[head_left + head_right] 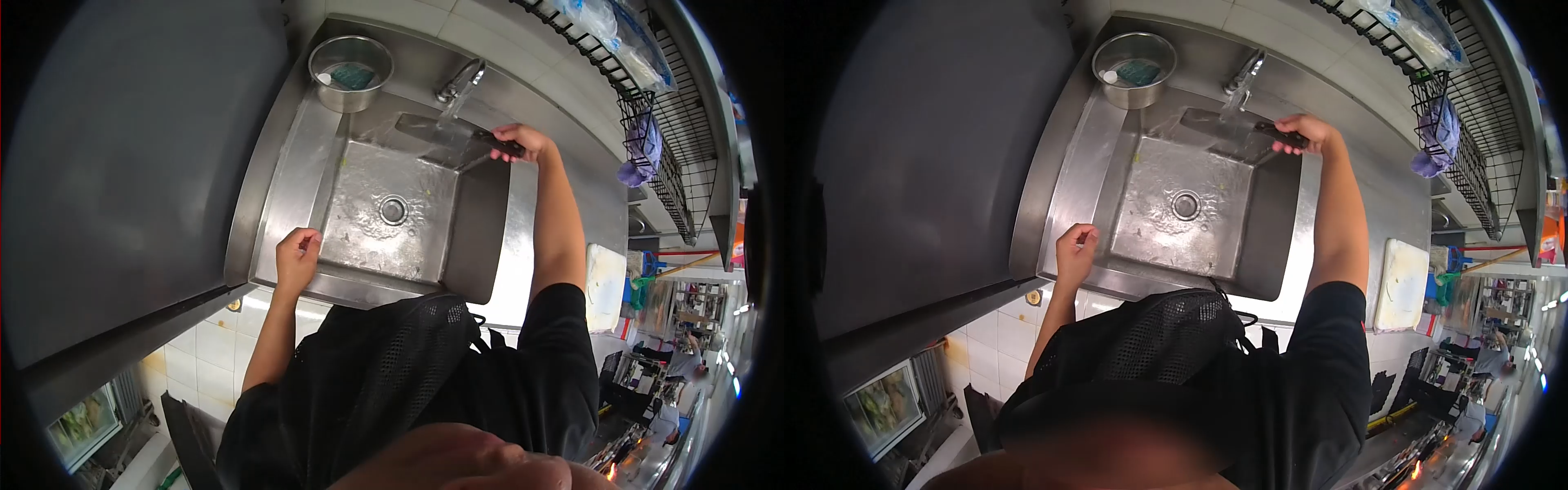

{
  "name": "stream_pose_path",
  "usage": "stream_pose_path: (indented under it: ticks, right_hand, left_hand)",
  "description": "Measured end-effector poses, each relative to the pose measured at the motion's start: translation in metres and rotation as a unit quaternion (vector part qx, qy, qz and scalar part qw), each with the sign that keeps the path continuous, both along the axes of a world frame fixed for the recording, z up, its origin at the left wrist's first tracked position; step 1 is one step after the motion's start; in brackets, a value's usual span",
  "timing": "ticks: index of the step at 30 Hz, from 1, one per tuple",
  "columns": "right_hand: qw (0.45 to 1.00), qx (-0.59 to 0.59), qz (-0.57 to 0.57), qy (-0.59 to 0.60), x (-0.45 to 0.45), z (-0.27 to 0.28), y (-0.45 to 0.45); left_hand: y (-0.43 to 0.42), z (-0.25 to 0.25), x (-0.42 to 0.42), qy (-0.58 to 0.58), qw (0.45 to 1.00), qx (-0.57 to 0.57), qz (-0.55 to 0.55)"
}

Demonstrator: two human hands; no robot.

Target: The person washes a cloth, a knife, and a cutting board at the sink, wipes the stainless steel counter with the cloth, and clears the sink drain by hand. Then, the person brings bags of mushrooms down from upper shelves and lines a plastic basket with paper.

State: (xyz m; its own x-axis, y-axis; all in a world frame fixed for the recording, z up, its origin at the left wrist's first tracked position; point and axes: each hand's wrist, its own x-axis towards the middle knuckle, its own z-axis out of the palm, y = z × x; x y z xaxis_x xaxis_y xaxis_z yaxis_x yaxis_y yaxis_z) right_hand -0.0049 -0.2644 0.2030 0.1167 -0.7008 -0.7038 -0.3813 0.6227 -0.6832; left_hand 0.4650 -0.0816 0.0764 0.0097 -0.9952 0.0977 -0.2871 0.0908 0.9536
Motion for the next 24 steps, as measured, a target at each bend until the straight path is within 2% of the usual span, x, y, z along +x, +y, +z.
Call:
stream_pose_path:
  ticks: [3, 7, 11, 13, 15, 17, 18, 20, 24]
  right_hand:
    - [0.998, 0.001, 0.015, -0.058, -0.026, 0.006, 0.026]
    - [0.998, -0.002, 0.024, -0.059, -0.03, 0.01, 0.034]
    - [0.99, -0.087, 0.092, 0.063, 0.02, 0.007, -0.004]
    - [0.952, -0.133, 0.206, 0.185, 0.048, -0.004, -0.032]
    - [0.827, -0.309, 0.327, 0.338, 0.081, -0.025, -0.051]
    - [0.788, -0.293, 0.318, 0.439, 0.114, -0.021, -0.052]
    - [0.789, -0.294, 0.309, 0.442, 0.121, -0.023, -0.053]
    - [0.745, -0.347, 0.295, 0.488, 0.116, -0.025, -0.051]
    - [0.799, -0.303, 0.275, 0.44, 0.082, -0.012, -0.018]
  left_hand:
    - [-0.006, -0.003, 0.001, -0.004, 1.0, -0.005, -0.005]
    - [-0.012, -0.007, -0.003, 0.016, 0.999, 0.022, -0.02]
    - [-0.018, -0.005, -0.011, 0.025, 0.999, 0.001, -0.04]
    - [-0.018, -0.003, -0.014, 0.02, 0.999, -0.002, -0.044]
    - [-0.017, -0.002, -0.015, 0.016, 0.999, -0.008, -0.047]
    - [-0.013, -0.003, -0.014, 0.017, 0.999, 0.004, -0.037]
    - [-0.011, -0.004, -0.013, 0.015, 0.999, -0.002, -0.044]
    - [-0.006, -0.007, -0.013, -0.008, 1.0, 0.004, -0.024]
    - [0.004, -0.019, -0.013, 0.013, 0.998, 0.056, -0.016]
